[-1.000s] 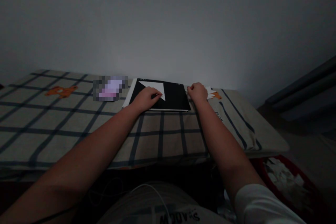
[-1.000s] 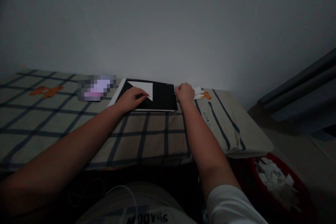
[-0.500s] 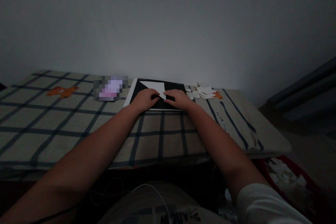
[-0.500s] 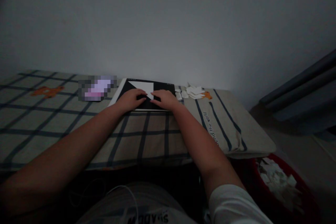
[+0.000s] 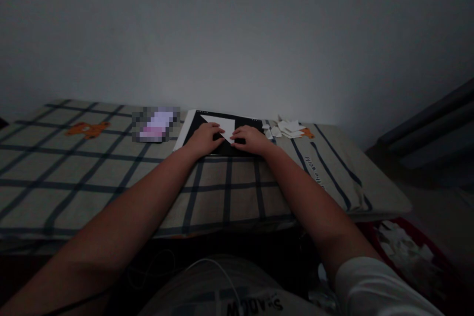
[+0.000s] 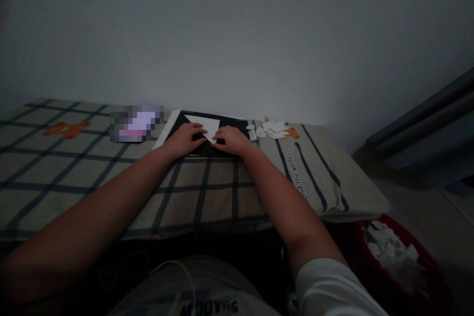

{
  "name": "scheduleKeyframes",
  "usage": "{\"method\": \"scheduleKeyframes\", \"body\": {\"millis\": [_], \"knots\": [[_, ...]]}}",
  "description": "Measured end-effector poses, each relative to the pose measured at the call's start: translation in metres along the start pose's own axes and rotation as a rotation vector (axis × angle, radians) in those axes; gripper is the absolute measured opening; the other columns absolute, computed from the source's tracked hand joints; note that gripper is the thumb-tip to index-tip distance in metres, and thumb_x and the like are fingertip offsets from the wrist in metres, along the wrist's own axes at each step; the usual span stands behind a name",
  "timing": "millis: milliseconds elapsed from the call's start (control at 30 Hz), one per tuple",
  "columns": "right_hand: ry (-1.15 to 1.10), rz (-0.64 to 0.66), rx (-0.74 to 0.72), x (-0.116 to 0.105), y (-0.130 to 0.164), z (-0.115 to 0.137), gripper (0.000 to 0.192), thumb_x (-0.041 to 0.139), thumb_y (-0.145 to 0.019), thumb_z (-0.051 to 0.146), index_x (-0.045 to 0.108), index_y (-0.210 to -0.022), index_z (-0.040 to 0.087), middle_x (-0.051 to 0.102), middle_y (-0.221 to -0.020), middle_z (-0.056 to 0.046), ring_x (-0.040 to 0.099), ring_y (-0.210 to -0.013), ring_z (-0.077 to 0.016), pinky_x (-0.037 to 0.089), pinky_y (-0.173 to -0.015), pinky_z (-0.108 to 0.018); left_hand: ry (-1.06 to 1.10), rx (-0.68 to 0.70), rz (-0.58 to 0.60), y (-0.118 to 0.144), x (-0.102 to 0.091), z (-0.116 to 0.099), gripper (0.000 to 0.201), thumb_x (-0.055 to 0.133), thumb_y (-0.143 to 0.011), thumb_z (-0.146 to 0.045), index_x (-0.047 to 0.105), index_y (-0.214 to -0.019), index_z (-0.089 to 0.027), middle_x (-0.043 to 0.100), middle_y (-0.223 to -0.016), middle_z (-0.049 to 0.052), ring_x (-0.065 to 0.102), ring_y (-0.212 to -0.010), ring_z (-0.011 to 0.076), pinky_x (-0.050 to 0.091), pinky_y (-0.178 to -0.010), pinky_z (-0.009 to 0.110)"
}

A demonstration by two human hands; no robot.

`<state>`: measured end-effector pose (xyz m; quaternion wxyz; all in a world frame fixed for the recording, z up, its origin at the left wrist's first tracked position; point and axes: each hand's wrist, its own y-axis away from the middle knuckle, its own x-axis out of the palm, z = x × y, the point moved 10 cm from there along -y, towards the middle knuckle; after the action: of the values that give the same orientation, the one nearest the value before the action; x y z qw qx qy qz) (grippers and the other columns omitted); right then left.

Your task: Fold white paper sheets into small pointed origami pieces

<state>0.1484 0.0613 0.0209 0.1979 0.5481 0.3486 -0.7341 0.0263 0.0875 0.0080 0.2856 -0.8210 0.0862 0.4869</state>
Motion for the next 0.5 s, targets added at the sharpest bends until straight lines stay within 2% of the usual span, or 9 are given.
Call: {"method": "scheduleKeyframes", "body": {"millis": [167, 333, 500], "knots": [[0.019, 0.033, 0.018, 0.0017, 0.0002, 0.0017, 0.032, 0.064, -0.093, 0.034, 0.076, -0.118, 0.018, 0.071, -0.124, -0.013, 0.062, -0.117, -0.0269, 0.046, -0.101, -0.041, -0.083, -0.103, 0.043, 0.0015, 0.0041, 0.0080, 0.049, 0.063, -0.089, -0.043, 0.066, -0.130, -0.016, 0.055, -0.143, 0.018, 0.047, -0.134, 0.0359, 0.039, -0.113, 0.050], [0.063, 0.052, 0.043, 0.0010, 0.0019, 0.0042, 0.044, 0.063, -0.093, 0.043, 0.069, -0.129, 0.018, 0.066, -0.133, -0.013, 0.058, -0.121, -0.0274, 0.046, -0.103, -0.041, -0.163, -0.229, 0.074, 0.0052, -0.0001, 0.0110, 0.052, 0.062, -0.092, -0.044, 0.061, -0.138, -0.019, 0.049, -0.150, 0.015, 0.040, -0.140, 0.0348, 0.037, -0.115, 0.047], [0.091, 0.055, 0.088, 0.0025, -0.0001, 0.0010, 0.043, 0.058, -0.096, 0.029, 0.063, -0.137, 0.016, 0.067, -0.132, -0.013, 0.058, -0.123, -0.0262, 0.045, -0.104, -0.039, -0.177, -0.279, 0.079, 0.0072, -0.0020, 0.0112, 0.054, 0.061, -0.093, -0.045, 0.059, -0.141, -0.019, 0.047, -0.151, 0.015, 0.038, -0.141, 0.0348, 0.036, -0.116, 0.047]]}}
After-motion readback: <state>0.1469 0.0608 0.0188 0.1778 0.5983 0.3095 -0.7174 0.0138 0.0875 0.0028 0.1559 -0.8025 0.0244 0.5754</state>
